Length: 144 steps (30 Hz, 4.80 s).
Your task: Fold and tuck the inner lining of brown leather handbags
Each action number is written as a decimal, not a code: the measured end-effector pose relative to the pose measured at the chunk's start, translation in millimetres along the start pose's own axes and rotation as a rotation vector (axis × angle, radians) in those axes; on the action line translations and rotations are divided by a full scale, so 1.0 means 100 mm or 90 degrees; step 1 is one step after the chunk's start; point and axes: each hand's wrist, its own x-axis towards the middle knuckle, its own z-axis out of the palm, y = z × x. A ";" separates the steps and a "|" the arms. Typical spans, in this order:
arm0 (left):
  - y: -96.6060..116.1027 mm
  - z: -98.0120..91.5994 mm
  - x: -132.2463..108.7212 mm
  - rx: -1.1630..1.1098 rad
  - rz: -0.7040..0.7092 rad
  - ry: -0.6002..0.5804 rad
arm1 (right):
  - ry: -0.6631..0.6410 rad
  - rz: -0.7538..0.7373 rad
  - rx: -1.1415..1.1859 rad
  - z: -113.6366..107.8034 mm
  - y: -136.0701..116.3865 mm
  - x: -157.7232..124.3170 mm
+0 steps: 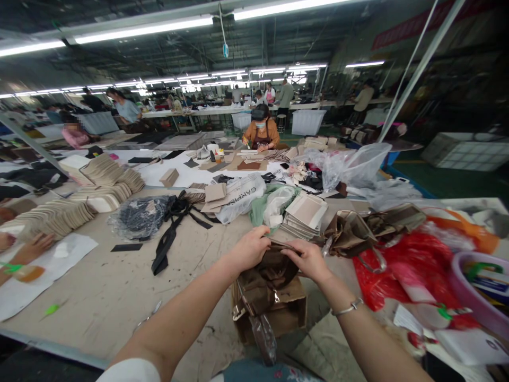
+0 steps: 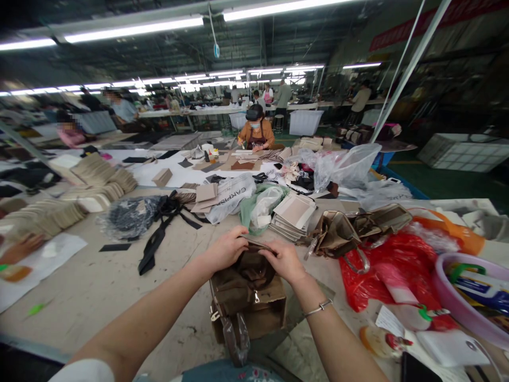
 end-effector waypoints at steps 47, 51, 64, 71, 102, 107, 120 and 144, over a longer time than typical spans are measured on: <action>-0.02 -0.04 0.15 0.017 -0.199 -0.072 | -0.054 0.054 0.007 -0.08 0.03 0.17; 0.01 -0.08 0.20 0.025 -0.244 -0.127 | -0.052 0.055 0.025 -0.08 0.04 0.20; 0.00 -0.02 0.21 0.097 -0.265 -0.121 | -0.042 0.030 -0.007 -0.06 0.08 0.25; 0.00 0.02 0.25 0.106 -0.276 -0.121 | -0.048 0.016 -0.020 -0.04 0.09 0.24; -0.10 -0.11 0.16 0.018 -0.142 -0.104 | -0.051 -0.001 -0.120 -0.05 0.15 0.18; -0.13 -0.09 0.16 0.001 -0.138 -0.099 | -0.052 -0.003 -0.105 -0.06 0.15 0.18; -0.03 -0.05 0.21 0.061 -0.266 -0.106 | -0.023 0.011 -0.119 -0.01 0.06 0.20; -0.01 -0.07 0.16 0.090 -0.267 -0.111 | -0.079 -0.031 -0.236 0.02 -0.17 0.30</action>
